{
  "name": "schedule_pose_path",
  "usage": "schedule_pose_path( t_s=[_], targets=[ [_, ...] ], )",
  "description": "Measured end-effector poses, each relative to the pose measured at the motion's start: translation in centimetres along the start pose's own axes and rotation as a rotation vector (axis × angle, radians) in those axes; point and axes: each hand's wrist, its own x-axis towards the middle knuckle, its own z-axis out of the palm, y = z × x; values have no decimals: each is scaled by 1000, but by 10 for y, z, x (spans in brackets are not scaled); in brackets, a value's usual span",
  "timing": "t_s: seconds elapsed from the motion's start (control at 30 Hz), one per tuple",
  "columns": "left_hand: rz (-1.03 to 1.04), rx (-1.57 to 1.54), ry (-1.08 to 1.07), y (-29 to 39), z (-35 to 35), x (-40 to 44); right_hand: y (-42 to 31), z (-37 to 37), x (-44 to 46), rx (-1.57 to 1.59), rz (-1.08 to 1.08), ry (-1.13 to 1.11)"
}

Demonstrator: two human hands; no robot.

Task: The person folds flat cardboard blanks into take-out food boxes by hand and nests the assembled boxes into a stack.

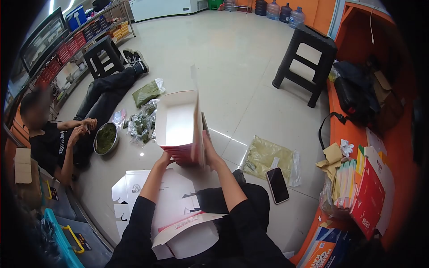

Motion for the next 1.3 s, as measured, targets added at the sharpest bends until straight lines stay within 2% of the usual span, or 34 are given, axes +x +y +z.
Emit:
schedule_pose_path(
  t_s=[0.13,0.23,0.33,0.43,0.5,0.7,0.8,0.9,1.03,1.1,1.2,1.23,1.3],
  targets=[
    [32,-51,43,0,3,-1,-4,2,-2,-40,-81,-48],
    [42,-86,55,1,-1,-2,-24,11,-28,4,26,-83],
    [54,-100,59,7,-2,-4,-25,12,-27,8,-72,-51],
    [54,-97,56,19,6,-14,-20,11,-18,-99,-188,71],
    [-9,-80,78,38,19,-27,-1,0,10,-124,-227,256],
    [-10,-61,26,41,20,-30,8,-3,26,-237,-317,445],
    [-6,-54,53,38,19,-28,4,-4,24,-191,-303,422],
    [34,-129,67,3,2,5,5,-6,26,-150,-310,380],
    [31,-106,118,12,6,-1,-3,-1,10,-114,-312,338],
    [-7,-219,-38,12,-2,4,-5,0,10,-118,-275,341],
    [83,-204,-84,7,-6,10,4,-5,28,-139,-389,343],
    [81,-201,-84,-2,-12,20,2,-4,24,-135,-388,343],
    [105,-341,-224,-21,-27,42,-4,0,14,-133,-326,355]
  ],
)
